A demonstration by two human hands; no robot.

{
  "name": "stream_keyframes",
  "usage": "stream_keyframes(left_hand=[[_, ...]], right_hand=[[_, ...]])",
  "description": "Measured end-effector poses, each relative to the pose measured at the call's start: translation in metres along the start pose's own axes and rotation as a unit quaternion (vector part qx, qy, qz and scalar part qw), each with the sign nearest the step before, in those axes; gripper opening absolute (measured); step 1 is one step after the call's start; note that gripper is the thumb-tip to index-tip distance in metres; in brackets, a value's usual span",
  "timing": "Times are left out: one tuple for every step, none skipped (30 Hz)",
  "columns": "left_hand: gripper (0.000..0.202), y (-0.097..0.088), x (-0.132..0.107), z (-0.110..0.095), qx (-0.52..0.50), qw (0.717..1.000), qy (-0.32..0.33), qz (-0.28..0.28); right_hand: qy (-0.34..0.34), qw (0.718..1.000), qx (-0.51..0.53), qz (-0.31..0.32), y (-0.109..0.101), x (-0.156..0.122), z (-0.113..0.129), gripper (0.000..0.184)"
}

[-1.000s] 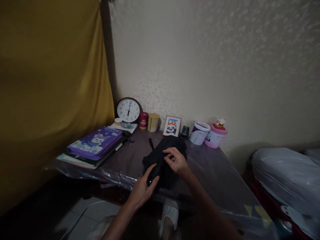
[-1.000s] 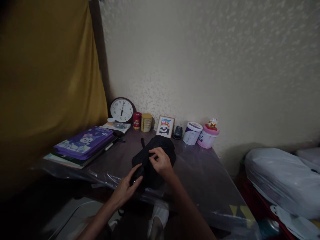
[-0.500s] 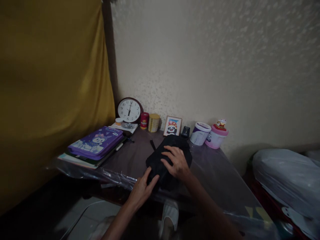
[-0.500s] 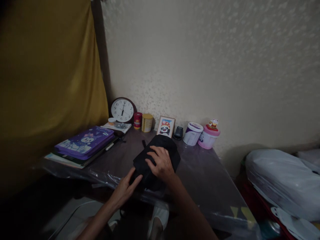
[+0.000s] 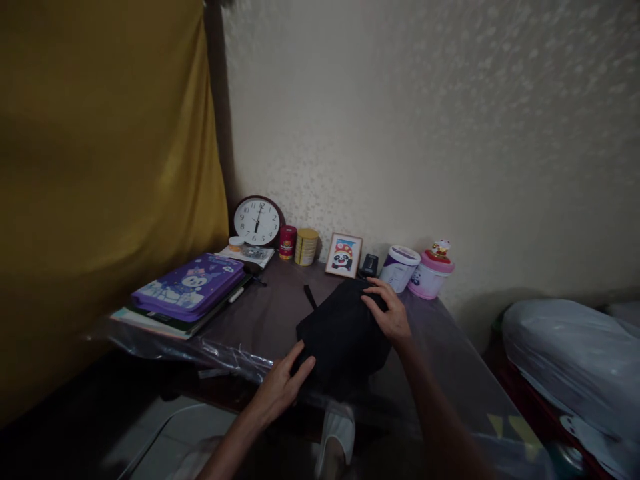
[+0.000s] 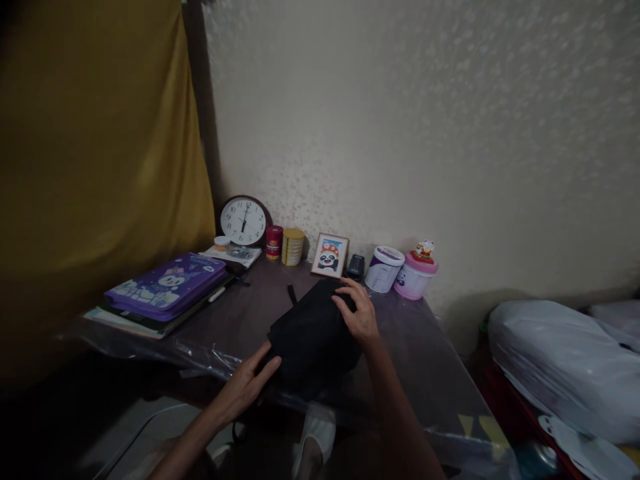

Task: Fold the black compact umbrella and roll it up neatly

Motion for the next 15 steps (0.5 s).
stream_keyframes(left_hand=[[0.054, 0.002, -0.001, -0.001, -0.01, 1.0, -0.005, 0.009], [0.054, 0.003, -0.002, -0.001, -0.018, 1.0, -0.007, 0.015], [0.054, 0.004, -0.002, -0.001, -0.023, 1.0, -0.008, 0.018], [0.054, 0.005, -0.002, -0.001, -0.028, 0.999, -0.01, 0.018], [0.054, 0.006, -0.002, 0.0, -0.033, 0.999, -0.014, 0.019], [0.055, 0.007, -0.002, 0.002, -0.038, 0.999, -0.02, 0.021], [0.056, 0.008, -0.002, 0.005, -0.044, 0.998, -0.027, 0.024], [0.057, 0.009, -0.002, 0.007, -0.051, 0.998, -0.035, 0.027], [0.057, 0.01, -0.001, 0.009, -0.058, 0.997, -0.041, 0.031], [0.058, 0.011, -0.001, 0.01, -0.063, 0.996, -0.045, 0.034], [0.059, 0.011, -0.001, 0.012, -0.065, 0.996, -0.048, 0.036], [0.06, 0.011, -0.001, 0.013, -0.065, 0.996, -0.052, 0.037], [0.06, 0.011, 0.0, 0.015, -0.065, 0.996, -0.055, 0.036], [0.061, 0.01, 0.0, 0.016, -0.065, 0.996, -0.058, 0.033], [0.062, 0.01, 0.0, 0.017, -0.064, 0.996, -0.06, 0.032]], right_hand=[[0.006, 1.0, 0.002, -0.005, 0.0, 0.0, -0.002, 0.013], [0.012, 1.0, 0.001, -0.009, 0.0, 0.001, -0.005, 0.014], [0.016, 1.0, -0.003, -0.01, 0.001, 0.001, -0.007, 0.015], [0.018, 1.0, -0.01, -0.011, 0.001, 0.0, -0.008, 0.015], [0.016, 1.0, -0.019, -0.009, 0.002, 0.0, -0.008, 0.016], [0.01, 1.0, -0.026, -0.003, 0.003, -0.001, -0.008, 0.016], [0.002, 0.999, -0.031, 0.006, 0.005, -0.002, -0.006, 0.016], [-0.009, 0.999, -0.032, 0.018, 0.006, -0.003, -0.003, 0.016], [-0.019, 0.999, -0.028, 0.033, 0.008, -0.004, -0.001, 0.017], [-0.025, 0.998, -0.018, 0.048, 0.01, -0.005, 0.001, 0.019], [-0.026, 0.998, -0.005, 0.06, 0.01, -0.006, 0.002, 0.022], [-0.023, 0.997, 0.01, 0.068, 0.01, -0.007, 0.002, 0.024], [-0.015, 0.997, 0.025, 0.071, 0.009, -0.007, 0.001, 0.024], [-0.004, 0.997, 0.041, 0.071, 0.008, -0.007, -0.002, 0.023], [0.008, 0.996, 0.058, 0.065, 0.006, -0.006, -0.005, 0.02]])
Point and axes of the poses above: each hand's wrist, its own x-axis towards the middle knuckle, its own y-axis out of the palm, z = x × y, the point moved 10 cm from there along x, towards the middle knuckle, and after that the axes turned 9 degrees about -z, right-handed, at the moved point
